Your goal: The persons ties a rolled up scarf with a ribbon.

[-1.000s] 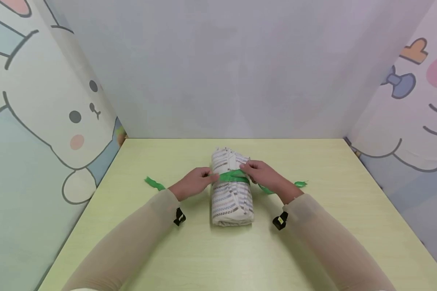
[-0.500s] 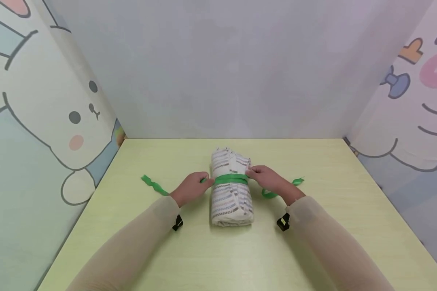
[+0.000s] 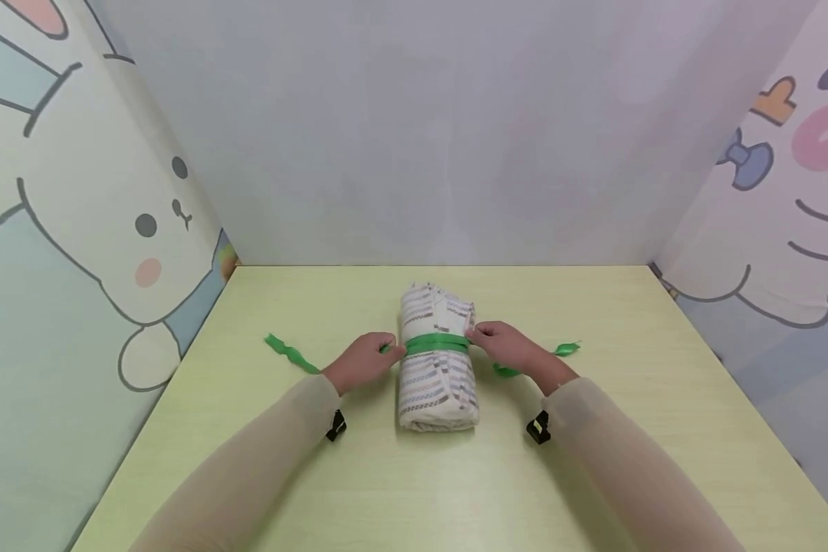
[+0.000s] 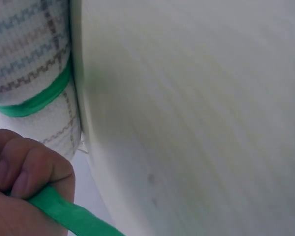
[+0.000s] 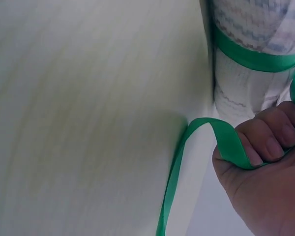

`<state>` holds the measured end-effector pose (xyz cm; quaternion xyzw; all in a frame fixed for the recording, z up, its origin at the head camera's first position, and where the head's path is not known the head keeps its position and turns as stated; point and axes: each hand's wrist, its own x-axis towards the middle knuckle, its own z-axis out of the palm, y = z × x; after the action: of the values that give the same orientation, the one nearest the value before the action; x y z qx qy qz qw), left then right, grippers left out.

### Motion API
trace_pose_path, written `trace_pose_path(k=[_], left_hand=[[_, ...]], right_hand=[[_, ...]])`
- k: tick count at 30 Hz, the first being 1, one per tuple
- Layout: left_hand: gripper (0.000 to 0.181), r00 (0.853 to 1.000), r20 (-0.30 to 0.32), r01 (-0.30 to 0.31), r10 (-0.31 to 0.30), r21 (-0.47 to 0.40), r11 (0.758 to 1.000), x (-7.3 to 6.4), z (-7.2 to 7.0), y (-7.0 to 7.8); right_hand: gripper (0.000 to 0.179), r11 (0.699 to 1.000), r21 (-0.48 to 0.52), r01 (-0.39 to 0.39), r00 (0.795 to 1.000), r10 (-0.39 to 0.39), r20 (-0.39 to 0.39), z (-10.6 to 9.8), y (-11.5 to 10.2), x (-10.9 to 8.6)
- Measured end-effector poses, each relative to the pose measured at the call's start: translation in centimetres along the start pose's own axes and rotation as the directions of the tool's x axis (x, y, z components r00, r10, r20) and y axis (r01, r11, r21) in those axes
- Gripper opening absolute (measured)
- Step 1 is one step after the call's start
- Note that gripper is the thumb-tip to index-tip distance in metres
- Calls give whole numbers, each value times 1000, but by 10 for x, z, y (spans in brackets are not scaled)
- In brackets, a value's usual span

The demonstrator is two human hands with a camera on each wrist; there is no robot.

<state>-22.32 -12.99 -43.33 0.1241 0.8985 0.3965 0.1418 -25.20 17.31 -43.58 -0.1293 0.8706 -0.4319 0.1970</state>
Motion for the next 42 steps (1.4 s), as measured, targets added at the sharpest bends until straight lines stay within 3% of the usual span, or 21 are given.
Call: trace_pose_path(k=[11,16,27,35,39,42], left_hand=[[41,1000,25,12,-12,-21,1000,2,-1,-8],[44,1000,26,17,-17,-5,1000,0,-9,-17],[43,998,-14,60,-59,69,996,-13,-27,-41],[29,993,-9,117,-117,134,984,-19,-30,-27],[45,994,-82,92,-77,195,977,-30,-29,-14],[51,986,-164,62,-29,194,979,-41,-24,-1]], right_hand=[[47,1000,-11,15,1000,-15,-16,3,-4,-6],[45,1000,-17,14,999,-15,-39,-2,0,-9],[41,984,-170,-47,995,31,-94,-10,19,-12],[31,975,-220,-31,994,7,-109,-9,15,-15],[41,969,-247,11,989,-46,-139,-9,12,-23],[48,975,-219,27,983,-66,-172,-9,6,-33]])
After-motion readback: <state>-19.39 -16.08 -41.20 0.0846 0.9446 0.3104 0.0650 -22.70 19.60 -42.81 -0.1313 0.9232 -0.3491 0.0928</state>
